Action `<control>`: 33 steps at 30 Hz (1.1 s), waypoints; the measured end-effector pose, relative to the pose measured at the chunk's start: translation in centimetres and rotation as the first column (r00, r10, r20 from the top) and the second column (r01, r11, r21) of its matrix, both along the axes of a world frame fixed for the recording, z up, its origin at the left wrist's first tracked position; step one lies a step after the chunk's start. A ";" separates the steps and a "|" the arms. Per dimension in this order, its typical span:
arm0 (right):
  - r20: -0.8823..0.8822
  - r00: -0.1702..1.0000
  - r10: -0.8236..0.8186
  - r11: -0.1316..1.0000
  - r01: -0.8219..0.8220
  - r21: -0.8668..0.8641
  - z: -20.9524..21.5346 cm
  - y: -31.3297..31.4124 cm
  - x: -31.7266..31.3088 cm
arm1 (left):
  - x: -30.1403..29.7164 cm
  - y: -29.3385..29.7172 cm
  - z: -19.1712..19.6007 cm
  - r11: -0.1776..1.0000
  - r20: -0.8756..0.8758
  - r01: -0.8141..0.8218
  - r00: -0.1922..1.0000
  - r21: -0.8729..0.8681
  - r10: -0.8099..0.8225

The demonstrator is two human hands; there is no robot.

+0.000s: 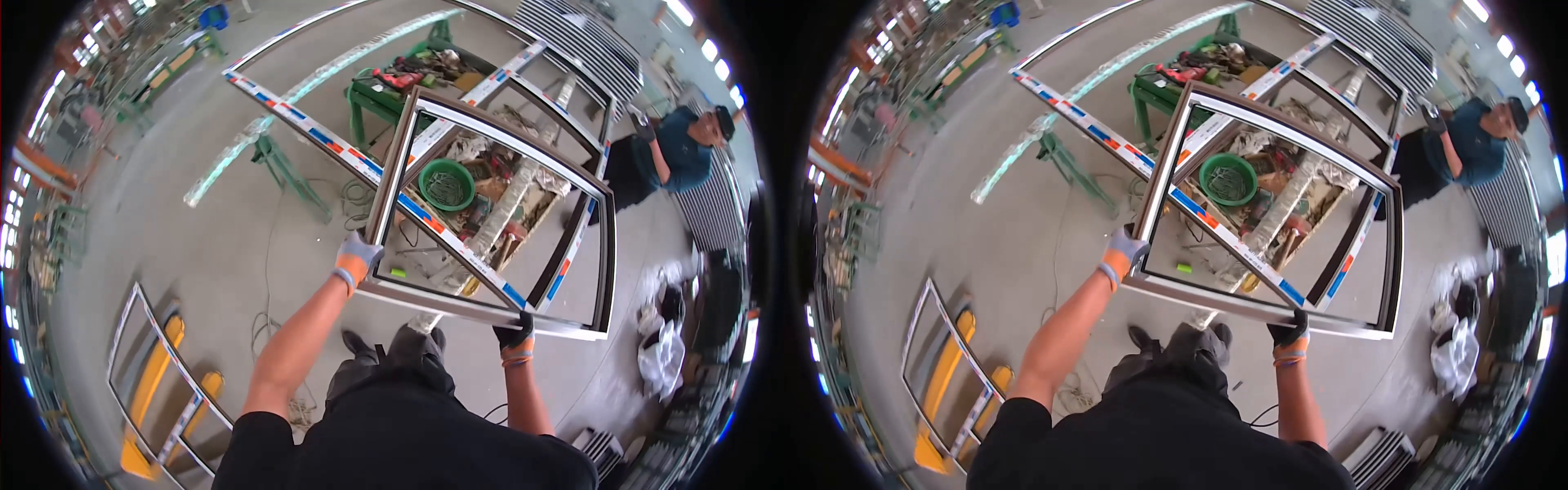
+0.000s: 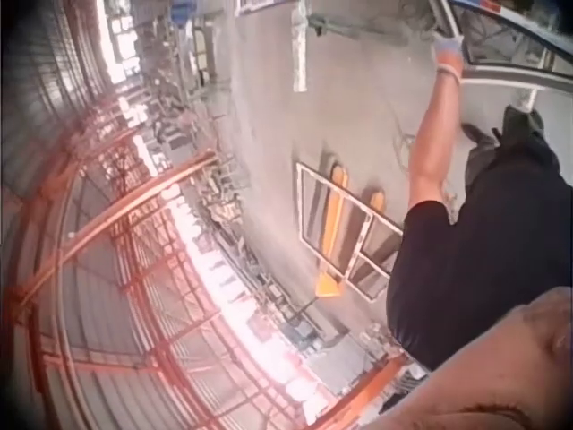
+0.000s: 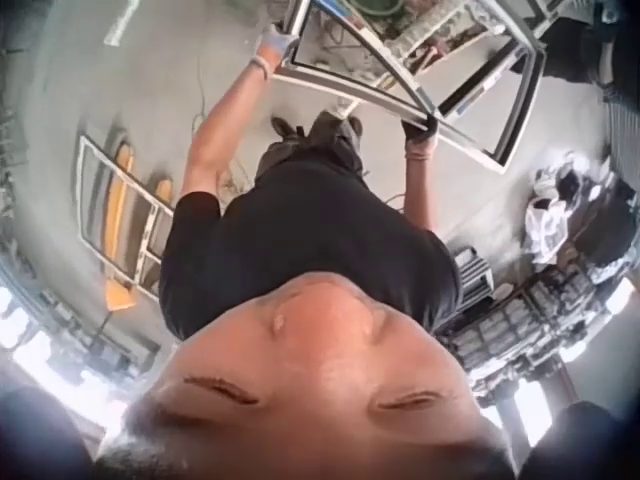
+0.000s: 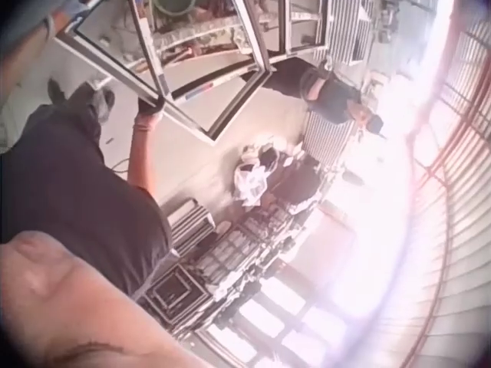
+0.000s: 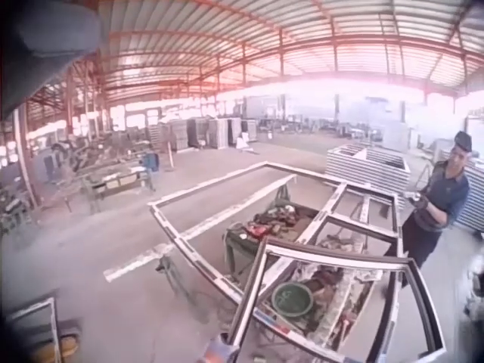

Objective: Assembling a window frame by applying sealant and using an electric drill to secure the parts.

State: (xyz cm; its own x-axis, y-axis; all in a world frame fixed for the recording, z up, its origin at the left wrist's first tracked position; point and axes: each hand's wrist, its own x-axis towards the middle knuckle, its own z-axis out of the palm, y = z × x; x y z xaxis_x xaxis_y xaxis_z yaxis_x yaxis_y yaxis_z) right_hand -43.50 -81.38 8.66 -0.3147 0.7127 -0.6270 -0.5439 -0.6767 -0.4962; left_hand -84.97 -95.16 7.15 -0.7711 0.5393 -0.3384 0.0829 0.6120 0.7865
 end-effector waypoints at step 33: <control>0.764 0.539 -0.354 0.873 -0.103 0.477 -0.6 4.1 -28.1 | -24.4 33.6 -2.2 0.794 0.108 0.602 0.787 0.088 -0.608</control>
